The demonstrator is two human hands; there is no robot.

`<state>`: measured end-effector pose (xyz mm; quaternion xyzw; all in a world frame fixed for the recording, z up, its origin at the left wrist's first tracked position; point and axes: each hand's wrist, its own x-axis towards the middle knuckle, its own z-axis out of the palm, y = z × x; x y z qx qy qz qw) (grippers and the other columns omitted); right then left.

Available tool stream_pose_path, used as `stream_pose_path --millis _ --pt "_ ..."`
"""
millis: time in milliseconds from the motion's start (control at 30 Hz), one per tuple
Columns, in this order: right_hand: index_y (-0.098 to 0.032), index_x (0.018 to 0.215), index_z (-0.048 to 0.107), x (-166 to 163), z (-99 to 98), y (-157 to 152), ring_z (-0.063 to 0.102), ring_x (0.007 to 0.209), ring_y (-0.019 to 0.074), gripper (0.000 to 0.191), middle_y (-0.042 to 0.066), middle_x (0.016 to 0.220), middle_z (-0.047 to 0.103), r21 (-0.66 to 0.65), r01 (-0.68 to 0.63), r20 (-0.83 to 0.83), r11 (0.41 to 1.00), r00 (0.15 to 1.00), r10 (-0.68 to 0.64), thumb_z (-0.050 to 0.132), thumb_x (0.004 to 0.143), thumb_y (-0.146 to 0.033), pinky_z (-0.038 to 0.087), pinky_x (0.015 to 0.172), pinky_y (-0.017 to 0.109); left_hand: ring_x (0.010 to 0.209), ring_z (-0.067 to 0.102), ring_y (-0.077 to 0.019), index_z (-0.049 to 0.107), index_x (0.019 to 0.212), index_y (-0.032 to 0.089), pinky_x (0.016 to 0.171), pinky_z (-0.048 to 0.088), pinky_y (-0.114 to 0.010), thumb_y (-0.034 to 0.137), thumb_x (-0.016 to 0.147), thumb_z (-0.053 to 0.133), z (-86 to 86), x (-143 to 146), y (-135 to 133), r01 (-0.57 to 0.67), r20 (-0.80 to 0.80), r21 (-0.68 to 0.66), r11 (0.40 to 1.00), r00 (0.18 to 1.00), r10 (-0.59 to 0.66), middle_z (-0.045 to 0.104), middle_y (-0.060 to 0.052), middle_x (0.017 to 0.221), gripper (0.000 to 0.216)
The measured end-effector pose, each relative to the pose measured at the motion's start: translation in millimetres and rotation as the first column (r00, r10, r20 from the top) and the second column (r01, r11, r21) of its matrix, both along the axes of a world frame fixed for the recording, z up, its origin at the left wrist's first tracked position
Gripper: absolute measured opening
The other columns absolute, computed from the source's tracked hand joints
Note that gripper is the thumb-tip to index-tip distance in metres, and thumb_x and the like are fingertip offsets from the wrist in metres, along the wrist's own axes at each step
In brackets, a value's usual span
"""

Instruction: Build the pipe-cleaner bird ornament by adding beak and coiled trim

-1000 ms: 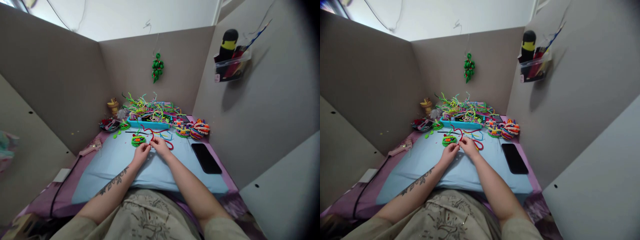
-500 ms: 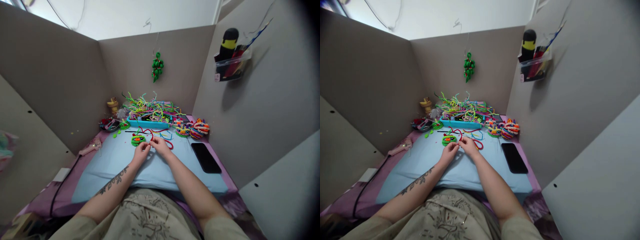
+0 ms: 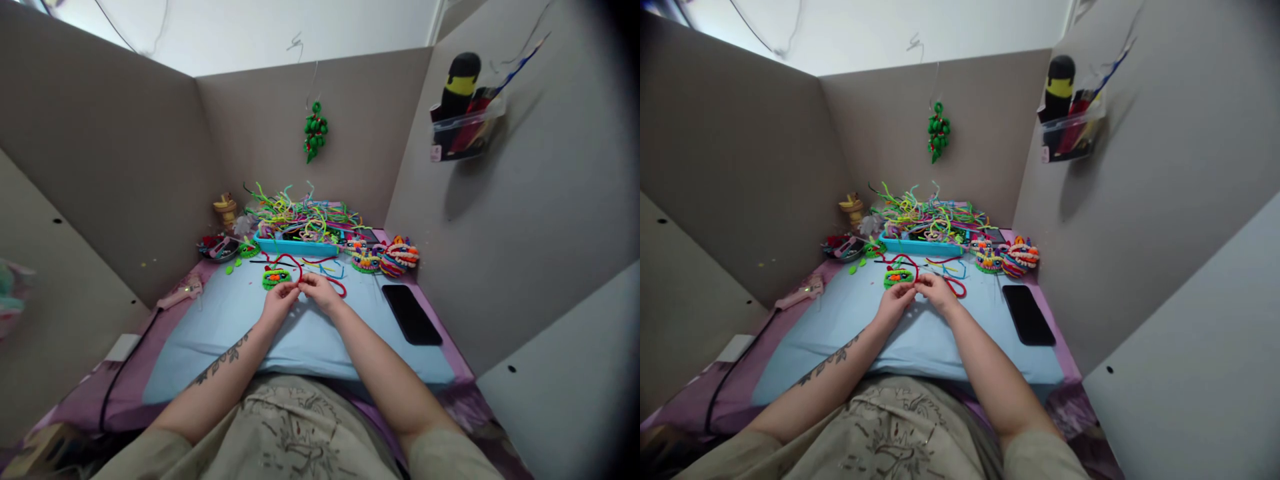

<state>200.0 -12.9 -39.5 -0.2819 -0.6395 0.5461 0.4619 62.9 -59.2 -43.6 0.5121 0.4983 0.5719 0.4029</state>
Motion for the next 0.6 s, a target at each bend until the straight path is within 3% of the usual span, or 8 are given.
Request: stream_pose_path --millis 167,600 --pt "-0.019 0.079 0.055 0.7 1.7 -0.8 0.054 0.063 0.0128 0.013 -0.001 0.071 0.060 0.041 0.033 0.043 0.999 0.998 -0.035 0.054 0.078 -0.032 0.042 0.057 0.024 0.062 0.058 -0.0130 0.065 0.095 0.015 0.051 0.041 -0.022 0.043 0.068 0.069 1.1 -3.2 0.8 -0.082 0.008 0.035 0.996 0.997 0.082 0.065 -0.002 0.072 0.038" --pt "-0.017 0.072 0.063 0.1 5.5 -8.0 0.052 0.066 0.0147 0.014 0.000 0.068 0.059 0.253 0.112 0.239 0.961 0.955 -0.174 0.055 0.079 -0.026 0.039 0.063 0.026 0.053 0.052 -0.0118 0.069 0.082 0.015 0.051 0.042 -0.024 0.043 0.071 0.066 0.0 -5.7 1.7 -0.157 -0.084 0.059 0.986 0.983 0.162 0.062 0.000 0.063 0.030"
